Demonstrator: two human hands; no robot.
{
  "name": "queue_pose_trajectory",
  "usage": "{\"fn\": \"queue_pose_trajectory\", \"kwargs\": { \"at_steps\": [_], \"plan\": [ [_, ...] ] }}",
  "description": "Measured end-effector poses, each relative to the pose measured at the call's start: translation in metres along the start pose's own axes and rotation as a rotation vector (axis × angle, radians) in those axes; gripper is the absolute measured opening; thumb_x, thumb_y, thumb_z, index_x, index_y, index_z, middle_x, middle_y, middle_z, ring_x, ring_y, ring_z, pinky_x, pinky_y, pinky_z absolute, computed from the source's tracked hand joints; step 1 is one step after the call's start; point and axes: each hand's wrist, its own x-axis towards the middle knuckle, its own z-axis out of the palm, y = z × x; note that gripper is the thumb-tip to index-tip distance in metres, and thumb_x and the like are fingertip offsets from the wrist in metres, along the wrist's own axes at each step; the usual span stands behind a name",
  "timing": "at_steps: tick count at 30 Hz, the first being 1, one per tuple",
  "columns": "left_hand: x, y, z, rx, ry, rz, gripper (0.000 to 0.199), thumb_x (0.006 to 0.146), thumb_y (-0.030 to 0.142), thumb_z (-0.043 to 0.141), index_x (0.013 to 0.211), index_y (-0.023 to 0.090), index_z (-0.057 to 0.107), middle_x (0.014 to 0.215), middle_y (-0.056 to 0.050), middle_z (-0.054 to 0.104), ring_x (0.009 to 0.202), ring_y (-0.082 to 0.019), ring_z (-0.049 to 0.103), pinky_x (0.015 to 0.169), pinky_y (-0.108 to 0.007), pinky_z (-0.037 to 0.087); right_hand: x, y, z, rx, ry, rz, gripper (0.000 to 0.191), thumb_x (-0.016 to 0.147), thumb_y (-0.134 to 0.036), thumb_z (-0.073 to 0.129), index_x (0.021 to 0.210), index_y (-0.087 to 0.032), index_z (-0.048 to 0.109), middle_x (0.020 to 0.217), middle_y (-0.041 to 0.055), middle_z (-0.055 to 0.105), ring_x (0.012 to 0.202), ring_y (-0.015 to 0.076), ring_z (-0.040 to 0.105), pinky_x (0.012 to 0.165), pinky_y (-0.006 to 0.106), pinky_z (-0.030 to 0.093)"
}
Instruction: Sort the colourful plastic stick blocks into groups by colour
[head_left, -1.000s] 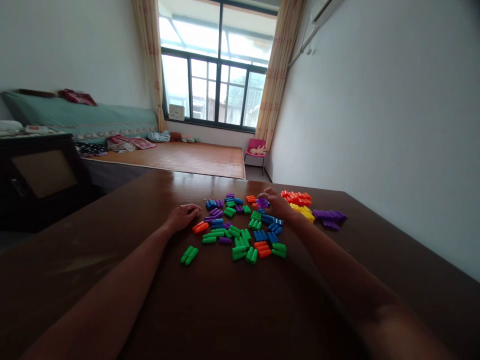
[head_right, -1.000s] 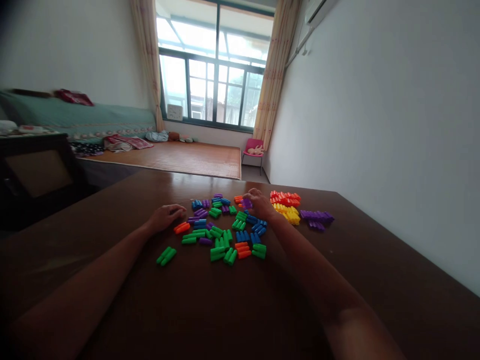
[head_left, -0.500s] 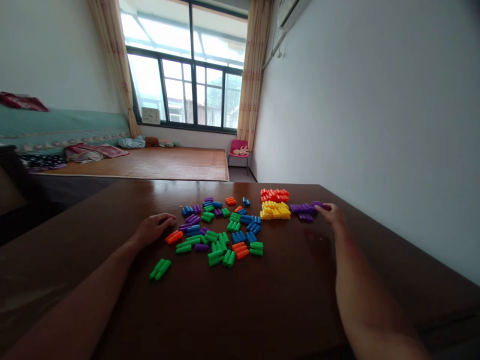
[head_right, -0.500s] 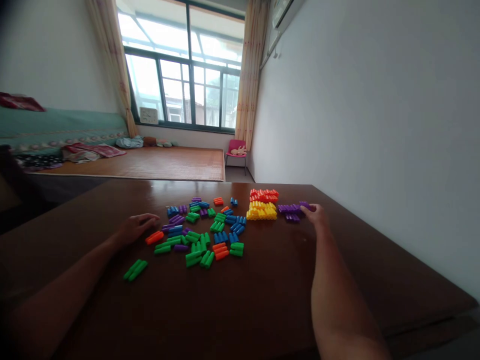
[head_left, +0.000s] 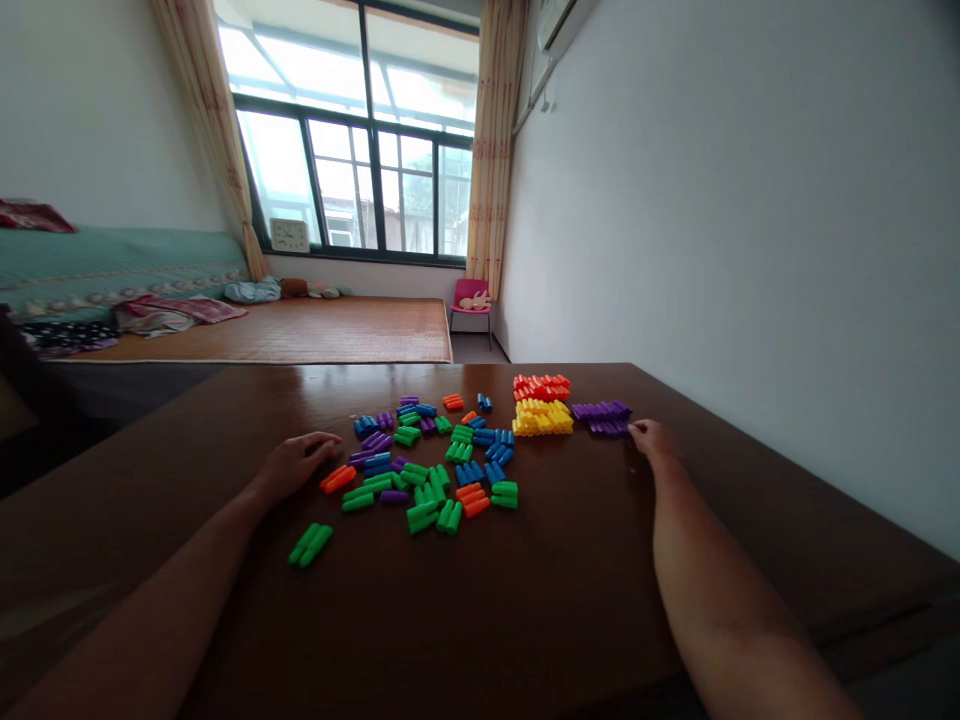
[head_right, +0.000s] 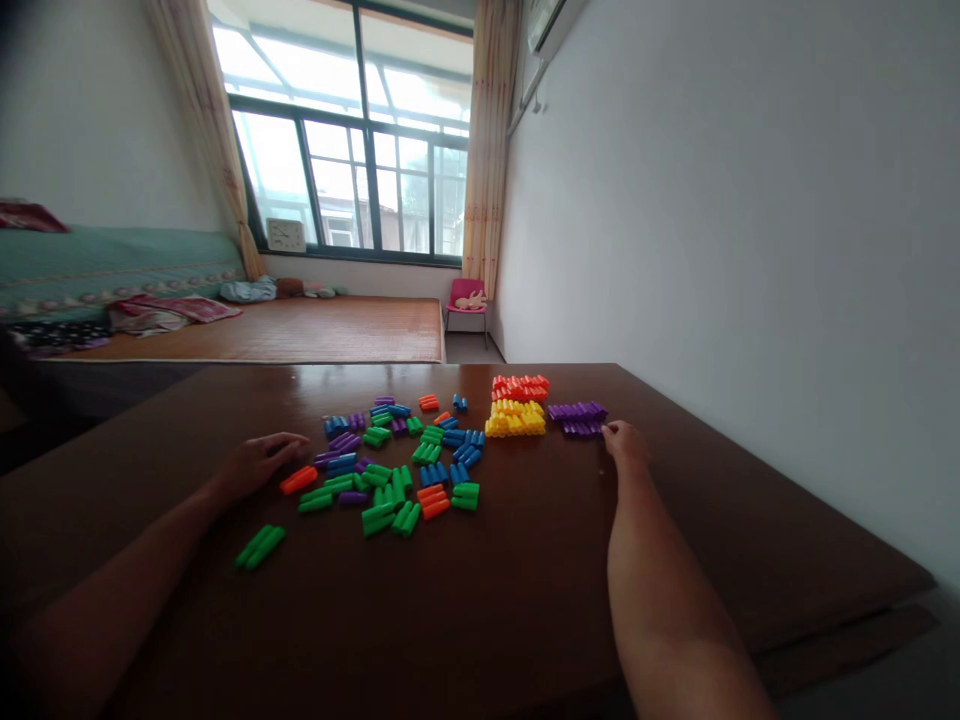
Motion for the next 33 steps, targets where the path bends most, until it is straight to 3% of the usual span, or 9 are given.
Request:
{"fn": "queue_pose_trajectory", "kwargs": {
  "at_steps": [3, 6, 11, 16, 21, 23, 27, 29, 33],
  "plan": [
    [-0.001, 0.0, 0.001, 0.014, 0.004, 0.007, 0.051, 0.076, 0.058, 0.047, 0.102, 0.023, 0.073, 0.092, -0.002, 0.075, 0.085, -0.023, 0.067, 0.074, -0.028, 0.05, -0.016, -0.014, -0.009, 0.062, 0.028, -0.081, 0.019, 0.085, -0.033, 0.061, 0.094, -0.021, 0.072, 0.095, 0.0087, 0.071, 0.084, 0.0211, 0.068, 0.071, 0.032, 0.054],
    [-0.003, 0.003, 0.001, 0.022, 0.004, 0.012, 0.05, 0.079, 0.057, 0.046, 0.103, 0.023, 0.073, 0.098, -0.003, 0.075, 0.089, -0.024, 0.067, 0.077, -0.028, 0.049, -0.032, -0.035, -0.025, 0.162, 0.131, -0.248, 0.024, 0.092, -0.035, 0.057, 0.111, -0.022, 0.064, 0.115, 0.0082, 0.063, 0.098, 0.0182, 0.062, 0.083, 0.035, 0.053],
    [-0.007, 0.012, 0.002, 0.037, 0.023, -0.001, 0.044, 0.082, 0.051, 0.045, 0.102, 0.023, 0.073, 0.099, -0.003, 0.075, 0.09, -0.023, 0.068, 0.078, -0.028, 0.049, -0.049, -0.092, -0.043, 0.232, 0.127, -0.455, 0.034, 0.093, -0.038, 0.055, 0.122, -0.02, 0.057, 0.125, 0.0094, 0.057, 0.105, 0.0199, 0.059, 0.088, 0.041, 0.053],
    [-0.009, 0.017, 0.005, 0.074, 0.032, -0.014, 0.04, 0.085, 0.046, 0.045, 0.103, 0.024, 0.073, 0.102, -0.005, 0.075, 0.092, -0.024, 0.067, 0.078, -0.029, 0.048, -0.104, -0.188, -0.01, 0.271, 0.003, -0.72, 0.027, 0.092, -0.037, 0.055, 0.115, -0.025, 0.063, 0.12, 0.0056, 0.062, 0.102, 0.019, 0.061, 0.089, 0.034, 0.051],
    [-0.011, 0.016, 0.008, 0.057, 0.045, -0.013, 0.037, 0.086, 0.043, 0.047, 0.102, 0.024, 0.074, 0.101, -0.005, 0.075, 0.091, -0.023, 0.067, 0.076, -0.029, 0.047, -0.177, -0.302, 0.032, 0.192, -0.323, -1.322, 0.032, 0.09, -0.026, 0.056, 0.121, -0.025, 0.063, 0.122, 0.0065, 0.064, 0.117, 0.0217, 0.055, 0.098, 0.035, 0.045],
    [-0.012, 0.016, 0.008, 0.03, 0.047, -0.012, 0.036, 0.086, 0.042, 0.048, 0.101, 0.024, 0.074, 0.098, -0.004, 0.075, 0.089, -0.023, 0.067, 0.075, -0.029, 0.048, -0.189, -0.342, 0.041, 0.148, -0.345, -1.357, 0.035, 0.09, -0.024, 0.054, 0.124, -0.024, 0.061, 0.125, 0.008, 0.063, 0.12, 0.0225, 0.052, 0.101, 0.037, 0.043],
    [-0.016, 0.018, 0.005, 0.003, 0.04, 0.0, 0.034, 0.085, 0.04, 0.05, 0.101, 0.023, 0.075, 0.095, -0.005, 0.076, 0.089, -0.023, 0.067, 0.076, -0.029, 0.049, -0.193, -0.402, 0.056, 0.04, -0.386, -1.263, 0.047, 0.086, -0.014, 0.054, 0.132, -0.022, 0.056, 0.133, 0.0084, 0.06, 0.123, 0.0239, 0.051, 0.103, 0.035, 0.042],
    [-0.017, 0.019, 0.005, -0.001, 0.04, 0.0, 0.033, 0.085, 0.039, 0.051, 0.101, 0.023, 0.075, 0.097, -0.005, 0.076, 0.09, -0.023, 0.067, 0.076, -0.03, 0.049, -0.192, -0.419, 0.062, -0.027, -0.458, -1.221, 0.052, 0.082, -0.01, 0.057, 0.132, -0.024, 0.056, 0.132, 0.0069, 0.061, 0.121, 0.0243, 0.053, 0.1, 0.033, 0.044],
    [-0.017, 0.019, 0.006, 0.002, 0.046, 0.004, 0.032, 0.086, 0.038, 0.051, 0.1, 0.023, 0.075, 0.098, -0.006, 0.075, 0.09, -0.023, 0.067, 0.075, -0.03, 0.048, -0.19, -0.43, 0.065, -0.07, -0.548, -1.193, 0.041, 0.082, -0.017, 0.06, 0.122, -0.022, 0.065, 0.12, 0.0078, 0.067, 0.108, 0.0245, 0.06, 0.09, 0.031, 0.049]
  ]
}}
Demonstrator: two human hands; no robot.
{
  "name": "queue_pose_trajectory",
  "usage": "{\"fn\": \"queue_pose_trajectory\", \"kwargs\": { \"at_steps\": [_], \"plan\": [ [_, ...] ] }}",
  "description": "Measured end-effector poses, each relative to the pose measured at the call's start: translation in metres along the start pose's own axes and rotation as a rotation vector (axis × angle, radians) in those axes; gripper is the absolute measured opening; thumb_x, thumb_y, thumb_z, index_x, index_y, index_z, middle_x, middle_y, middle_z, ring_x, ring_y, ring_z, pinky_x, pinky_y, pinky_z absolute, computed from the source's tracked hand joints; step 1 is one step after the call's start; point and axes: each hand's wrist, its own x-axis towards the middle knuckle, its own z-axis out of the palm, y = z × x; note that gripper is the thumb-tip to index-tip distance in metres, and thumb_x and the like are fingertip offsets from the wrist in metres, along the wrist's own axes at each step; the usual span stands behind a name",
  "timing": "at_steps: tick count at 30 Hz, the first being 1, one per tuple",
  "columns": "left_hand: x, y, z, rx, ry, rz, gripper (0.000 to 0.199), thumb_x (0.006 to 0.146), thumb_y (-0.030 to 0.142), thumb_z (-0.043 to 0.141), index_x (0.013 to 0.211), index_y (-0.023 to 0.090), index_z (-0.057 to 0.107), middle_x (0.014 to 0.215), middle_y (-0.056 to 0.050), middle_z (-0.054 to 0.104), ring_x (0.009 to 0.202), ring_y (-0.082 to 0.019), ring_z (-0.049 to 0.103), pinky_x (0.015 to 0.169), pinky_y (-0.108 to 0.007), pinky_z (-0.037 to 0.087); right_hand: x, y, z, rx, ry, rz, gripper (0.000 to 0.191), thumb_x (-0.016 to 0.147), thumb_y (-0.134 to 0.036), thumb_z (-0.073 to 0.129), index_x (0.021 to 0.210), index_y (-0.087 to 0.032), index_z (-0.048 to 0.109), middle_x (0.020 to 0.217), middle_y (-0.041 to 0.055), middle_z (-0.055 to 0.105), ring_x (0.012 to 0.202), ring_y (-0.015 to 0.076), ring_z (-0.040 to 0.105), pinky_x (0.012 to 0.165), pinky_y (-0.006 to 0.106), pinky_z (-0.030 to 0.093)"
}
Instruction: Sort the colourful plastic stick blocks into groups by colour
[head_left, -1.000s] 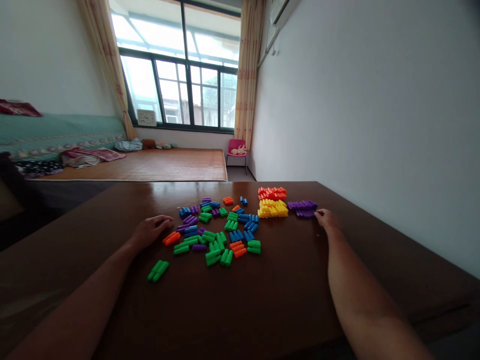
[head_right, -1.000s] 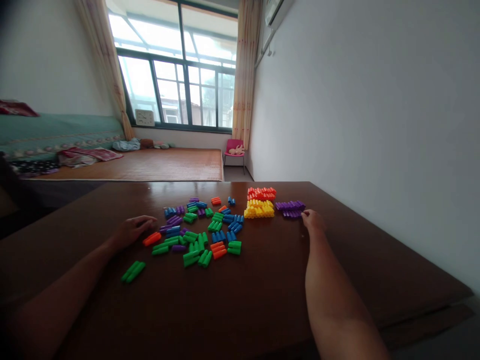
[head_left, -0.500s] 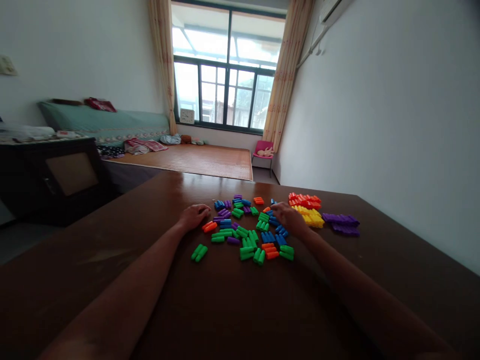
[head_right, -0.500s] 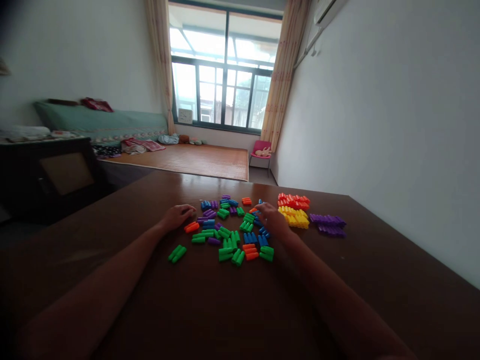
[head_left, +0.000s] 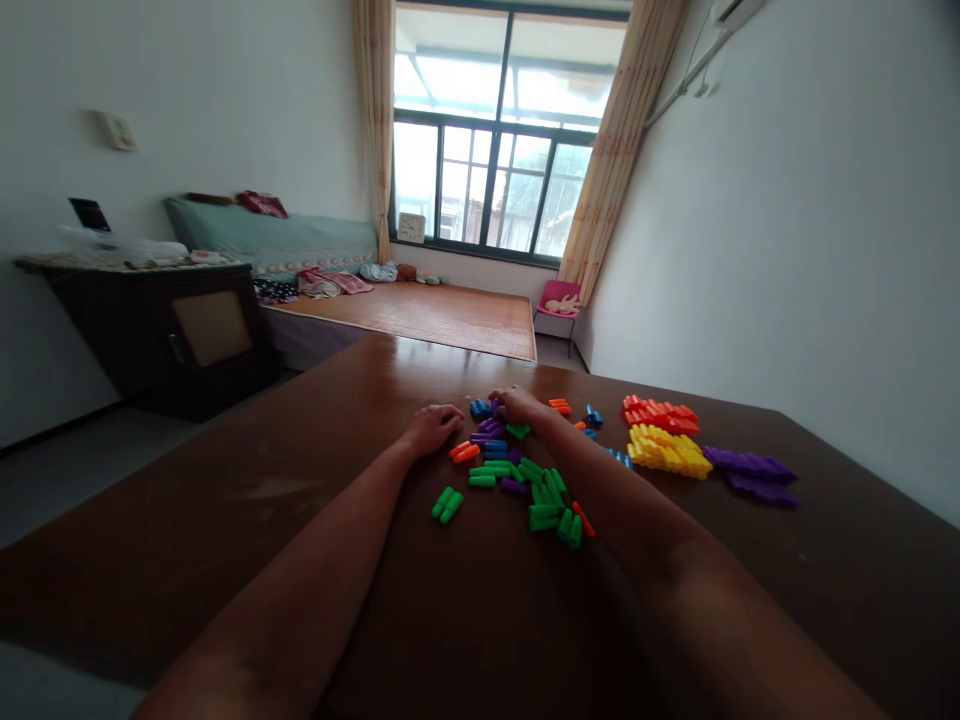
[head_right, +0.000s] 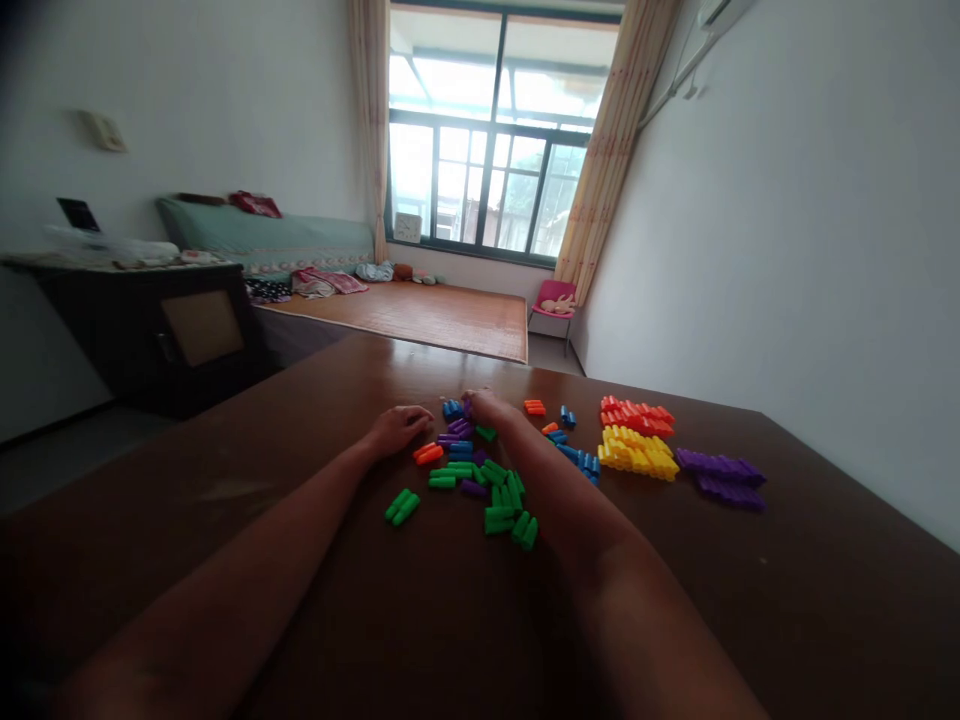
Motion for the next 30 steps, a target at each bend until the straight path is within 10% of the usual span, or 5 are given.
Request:
{"fn": "queue_pose_trajectory", "kwargs": {
  "at_steps": [9, 19, 24, 30],
  "plan": [
    [0.004, -0.004, 0.0, -0.018, -0.025, 0.027, 0.037, 0.084, 0.042, 0.048, 0.101, 0.022, 0.074, 0.099, -0.005, 0.075, 0.089, -0.023, 0.067, 0.077, -0.029, 0.048, -0.068, 0.058, -0.03, 0.402, 0.397, 0.061, 0.024, 0.079, -0.035, 0.067, 0.096, -0.02, 0.072, 0.086, 0.0035, 0.073, 0.079, 0.0159, 0.066, 0.076, 0.027, 0.051],
    [0.017, -0.017, 0.002, 0.067, -0.026, 0.015, 0.046, 0.08, 0.054, 0.045, 0.103, 0.026, 0.073, 0.103, -0.001, 0.075, 0.092, -0.024, 0.067, 0.081, -0.028, 0.049, -0.293, 0.281, -0.021, 0.535, 1.281, 0.779, 0.043, 0.074, -0.049, 0.063, 0.097, -0.013, 0.064, 0.093, 0.0128, 0.071, 0.079, 0.0212, 0.065, 0.074, 0.037, 0.053],
    [0.017, -0.016, -0.001, 0.088, -0.03, 0.0, 0.049, 0.079, 0.057, 0.044, 0.104, 0.027, 0.073, 0.101, -0.001, 0.075, 0.09, -0.023, 0.067, 0.076, -0.027, 0.049, -0.369, 0.333, 0.018, 0.262, 1.058, 1.336, 0.024, 0.075, -0.035, 0.062, 0.089, -0.015, 0.067, 0.092, 0.0144, 0.07, 0.084, 0.0262, 0.064, 0.081, 0.044, 0.049],
    [0.016, -0.015, -0.003, 0.089, -0.034, -0.015, 0.051, 0.077, 0.057, 0.044, 0.103, 0.025, 0.073, 0.094, -0.001, 0.076, 0.083, -0.023, 0.068, 0.073, -0.027, 0.05, -0.355, 0.329, 0.028, 0.145, 0.759, 1.397, 0.029, 0.08, -0.043, 0.058, 0.094, -0.022, 0.071, 0.1, 0.0131, 0.07, 0.093, 0.0315, 0.064, 0.084, 0.053, 0.045]
  ]
}}
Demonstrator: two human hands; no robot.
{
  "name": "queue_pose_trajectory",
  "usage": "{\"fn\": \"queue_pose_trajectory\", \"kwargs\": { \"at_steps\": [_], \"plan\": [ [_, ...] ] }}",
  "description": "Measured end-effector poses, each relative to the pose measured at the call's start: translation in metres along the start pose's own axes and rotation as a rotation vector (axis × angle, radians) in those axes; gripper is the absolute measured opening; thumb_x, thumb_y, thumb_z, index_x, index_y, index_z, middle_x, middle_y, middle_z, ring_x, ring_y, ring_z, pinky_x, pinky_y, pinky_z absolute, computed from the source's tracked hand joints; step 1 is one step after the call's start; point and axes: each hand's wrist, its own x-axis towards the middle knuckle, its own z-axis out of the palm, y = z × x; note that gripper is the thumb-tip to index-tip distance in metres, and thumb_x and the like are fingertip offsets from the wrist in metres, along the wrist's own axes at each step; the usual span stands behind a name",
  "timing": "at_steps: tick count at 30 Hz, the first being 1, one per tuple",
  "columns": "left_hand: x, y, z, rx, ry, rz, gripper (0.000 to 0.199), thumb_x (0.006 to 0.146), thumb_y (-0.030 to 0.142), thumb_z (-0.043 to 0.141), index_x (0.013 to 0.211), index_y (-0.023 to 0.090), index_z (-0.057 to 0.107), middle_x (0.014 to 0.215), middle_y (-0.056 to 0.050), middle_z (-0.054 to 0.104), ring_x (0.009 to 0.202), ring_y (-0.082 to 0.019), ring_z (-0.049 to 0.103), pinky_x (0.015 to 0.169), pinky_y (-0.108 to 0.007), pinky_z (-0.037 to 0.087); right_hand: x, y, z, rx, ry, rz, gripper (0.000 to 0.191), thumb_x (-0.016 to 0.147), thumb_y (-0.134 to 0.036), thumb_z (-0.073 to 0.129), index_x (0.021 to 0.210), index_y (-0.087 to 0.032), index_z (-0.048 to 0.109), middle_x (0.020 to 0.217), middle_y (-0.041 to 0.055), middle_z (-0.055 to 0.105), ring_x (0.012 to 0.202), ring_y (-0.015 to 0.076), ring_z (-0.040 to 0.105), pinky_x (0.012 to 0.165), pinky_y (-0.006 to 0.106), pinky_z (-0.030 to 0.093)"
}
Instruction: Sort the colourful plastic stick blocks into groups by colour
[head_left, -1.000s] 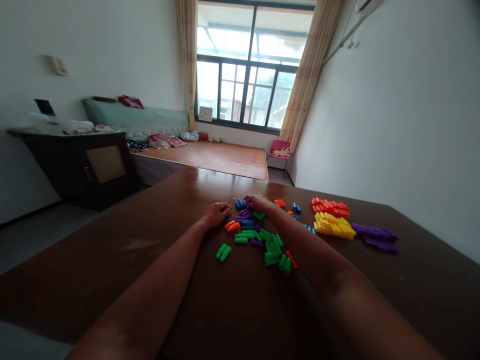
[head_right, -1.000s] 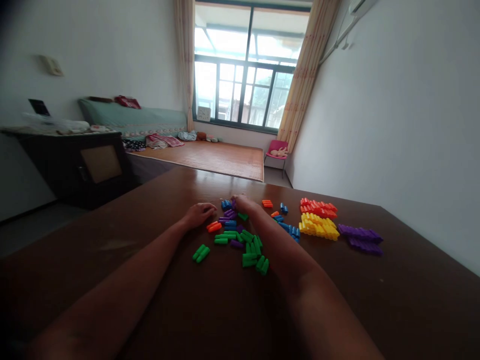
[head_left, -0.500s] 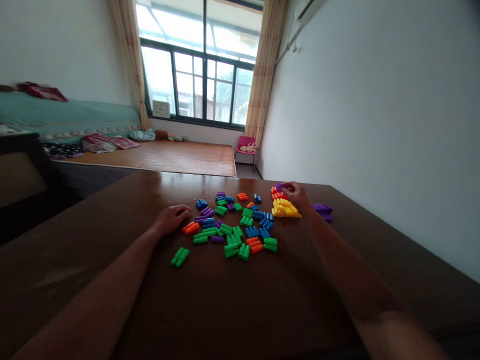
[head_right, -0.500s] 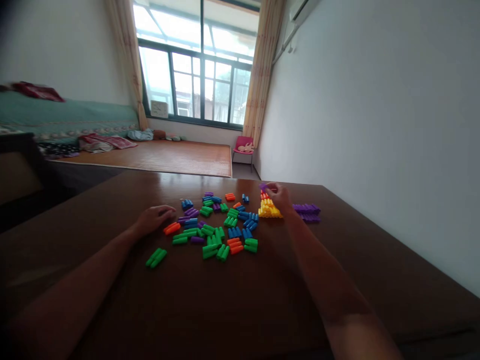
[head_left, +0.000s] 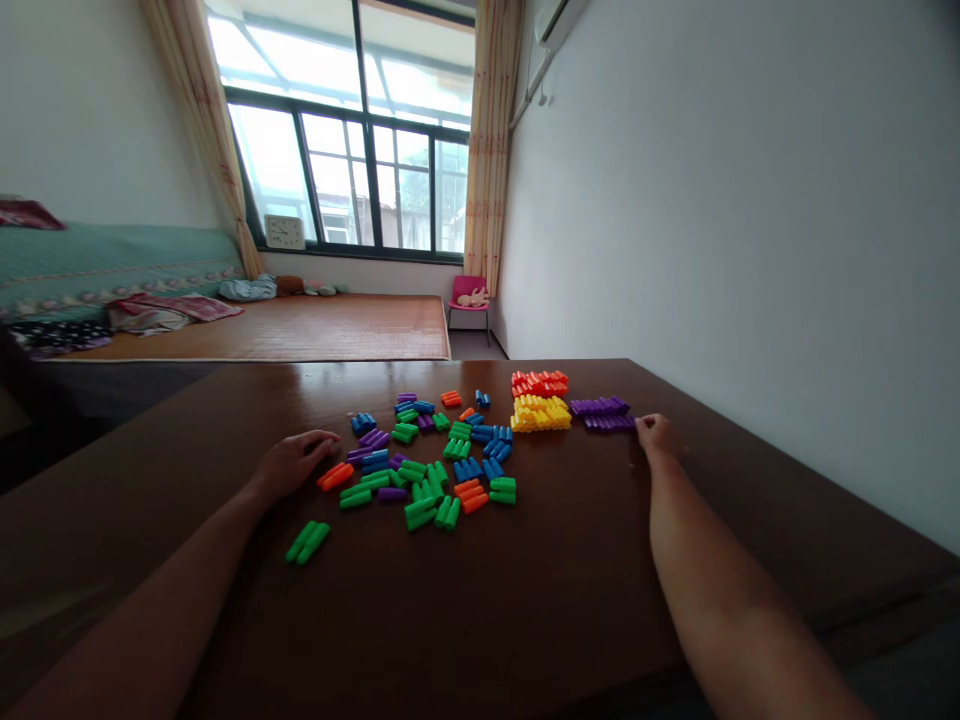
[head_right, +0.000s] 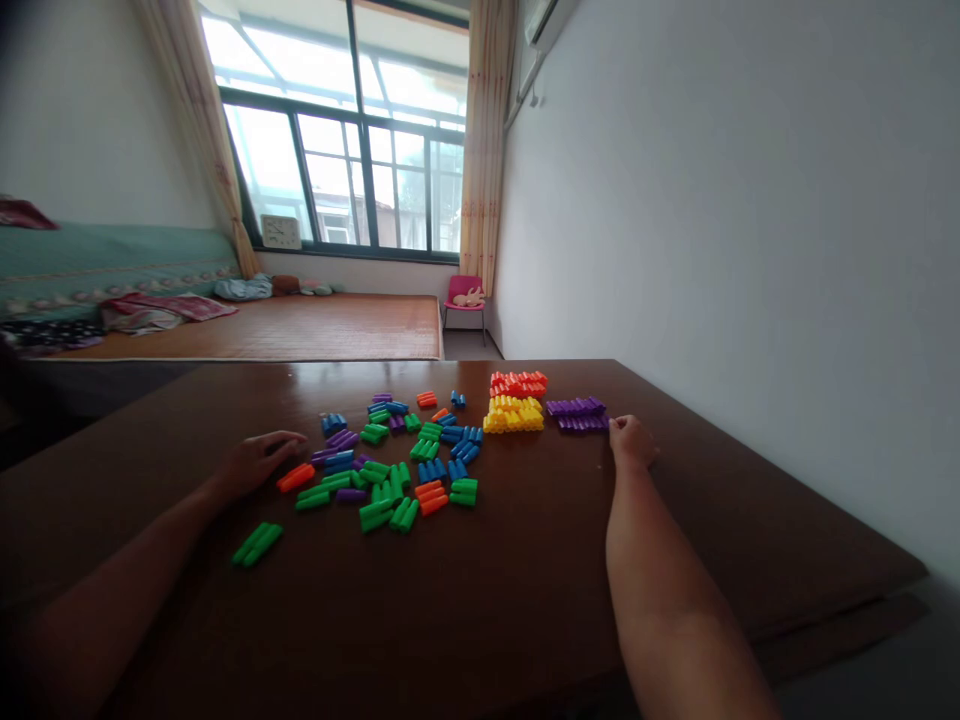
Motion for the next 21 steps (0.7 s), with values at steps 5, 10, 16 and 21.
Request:
{"fn": "queue_pose_trajectory", "kwargs": {
  "at_steps": [5, 10, 16, 21],
  "plan": [
    [0.001, -0.004, 0.002, -0.028, -0.014, 0.02, 0.053, 0.077, 0.06, 0.044, 0.104, 0.024, 0.073, 0.097, -0.002, 0.075, 0.087, -0.023, 0.068, 0.076, -0.027, 0.05, -0.004, -0.005, 0.0, -0.056, 0.004, -0.077, 0.034, 0.082, -0.046, 0.053, 0.095, -0.023, 0.074, 0.097, 0.0141, 0.071, 0.089, 0.0309, 0.065, 0.082, 0.05, 0.046],
    [0.002, -0.007, 0.003, -0.015, -0.004, 0.021, 0.051, 0.078, 0.058, 0.045, 0.104, 0.025, 0.072, 0.098, -0.001, 0.075, 0.088, -0.023, 0.067, 0.075, -0.028, 0.049, -0.005, -0.002, 0.002, -0.062, -0.01, -0.083, 0.037, 0.083, -0.039, 0.047, 0.099, -0.022, 0.075, 0.103, 0.0163, 0.069, 0.09, 0.031, 0.063, 0.079, 0.049, 0.047],
    [-0.002, 0.001, 0.005, -0.004, 0.015, 0.042, 0.045, 0.082, 0.051, 0.043, 0.102, 0.023, 0.073, 0.103, -0.003, 0.074, 0.093, -0.023, 0.067, 0.08, -0.029, 0.048, -0.004, -0.02, 0.003, 0.177, 0.301, -0.373, 0.039, 0.083, -0.028, 0.041, 0.104, -0.011, 0.069, 0.097, 0.0172, 0.067, 0.086, 0.0255, 0.06, 0.082, 0.042, 0.047],
    [-0.008, 0.01, 0.004, 0.014, 0.023, 0.011, 0.039, 0.085, 0.045, 0.045, 0.103, 0.024, 0.073, 0.103, -0.004, 0.074, 0.094, -0.023, 0.067, 0.08, -0.028, 0.047, -0.058, -0.097, -0.007, 0.368, 0.288, -0.776, 0.036, 0.09, -0.031, 0.038, 0.108, -0.015, 0.065, 0.102, 0.0132, 0.066, 0.092, 0.0229, 0.06, 0.088, 0.039, 0.047]
  ]
}}
